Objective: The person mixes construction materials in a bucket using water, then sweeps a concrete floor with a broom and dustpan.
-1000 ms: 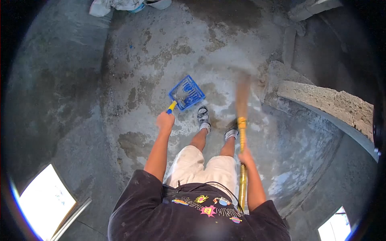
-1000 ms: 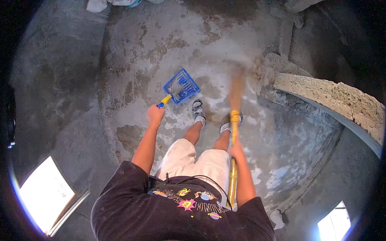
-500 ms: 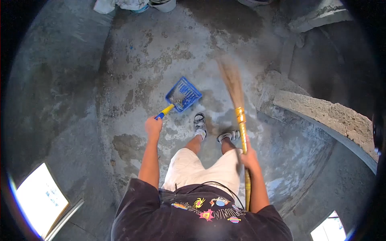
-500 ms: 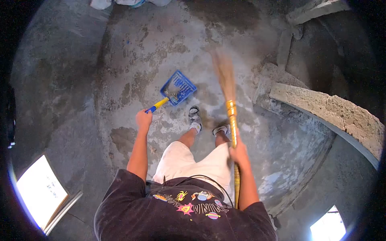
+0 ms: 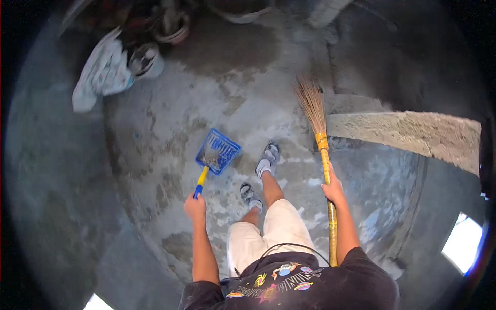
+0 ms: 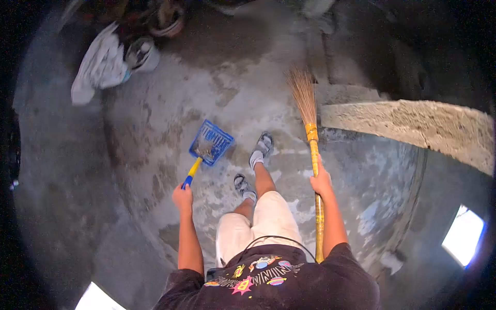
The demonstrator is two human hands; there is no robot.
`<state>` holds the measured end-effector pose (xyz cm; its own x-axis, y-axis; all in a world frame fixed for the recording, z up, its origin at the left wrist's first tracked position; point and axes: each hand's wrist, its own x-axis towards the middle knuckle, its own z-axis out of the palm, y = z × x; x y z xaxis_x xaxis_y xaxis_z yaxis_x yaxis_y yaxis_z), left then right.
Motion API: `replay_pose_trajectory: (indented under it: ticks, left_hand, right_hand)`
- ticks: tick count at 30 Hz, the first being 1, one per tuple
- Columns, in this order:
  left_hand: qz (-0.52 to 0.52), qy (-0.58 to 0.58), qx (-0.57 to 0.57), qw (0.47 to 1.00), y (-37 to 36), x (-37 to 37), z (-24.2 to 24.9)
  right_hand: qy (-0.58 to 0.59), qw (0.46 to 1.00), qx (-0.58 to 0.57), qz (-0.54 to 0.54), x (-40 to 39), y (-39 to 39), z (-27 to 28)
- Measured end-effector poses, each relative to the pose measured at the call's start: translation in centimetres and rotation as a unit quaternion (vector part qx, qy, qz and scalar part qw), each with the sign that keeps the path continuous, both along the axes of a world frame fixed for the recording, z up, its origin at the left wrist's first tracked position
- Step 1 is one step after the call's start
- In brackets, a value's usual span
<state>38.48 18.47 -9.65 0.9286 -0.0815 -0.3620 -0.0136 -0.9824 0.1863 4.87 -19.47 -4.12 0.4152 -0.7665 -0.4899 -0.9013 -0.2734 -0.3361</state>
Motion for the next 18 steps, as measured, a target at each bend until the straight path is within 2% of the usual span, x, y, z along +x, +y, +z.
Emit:
replay_pose_trajectory:
  ticks: [2, 3, 5, 6, 7, 8, 11, 14, 18]
  left_hand:
    - [0.007, -0.007, -0.031, 0.999, -1.0, 0.9, 0.8]
    - [-0.011, 0.001, -0.033, 0.999, -1.4, 1.6, 1.1]
    - [0.044, 0.009, -0.094, 0.995, -3.0, 3.9, 1.1]
    - [0.035, 0.003, -0.091, 0.995, -3.2, 4.8, 1.0]
    - [0.032, 0.002, -0.092, 0.995, -3.8, 5.6, 0.5]
    - [0.035, 0.002, -0.107, 0.994, -5.5, 6.6, 2.4]
    - [0.043, 0.008, -0.119, 0.992, -8.6, 7.9, 2.4]
    - [0.028, 0.019, -0.132, 0.991, -13.9, 10.9, 3.1]
    - [0.007, 0.005, -0.176, 0.984, -19.2, 14.5, 0.8]
  right_hand:
    - [0.030, 0.990, 0.081, -0.110, 1.1, -0.9, 2.6]
    - [0.035, 0.988, 0.080, -0.130, 2.2, -0.9, 4.7]
    - [0.004, 0.945, 0.199, -0.258, 5.2, -3.1, 7.1]
    - [0.004, 0.943, 0.201, -0.264, 4.8, -3.5, 6.1]
    - [0.022, 0.969, 0.151, -0.195, 3.8, -4.0, 4.4]
    - [0.035, 0.987, 0.094, -0.126, 4.1, -5.5, 6.1]
    - [0.107, 0.980, 0.118, -0.118, 4.7, -8.4, 4.7]
    - [0.047, 0.989, 0.093, -0.107, 6.5, -11.8, 2.1]
    - [0.061, 0.992, 0.045, -0.103, 12.6, -19.9, -2.7]
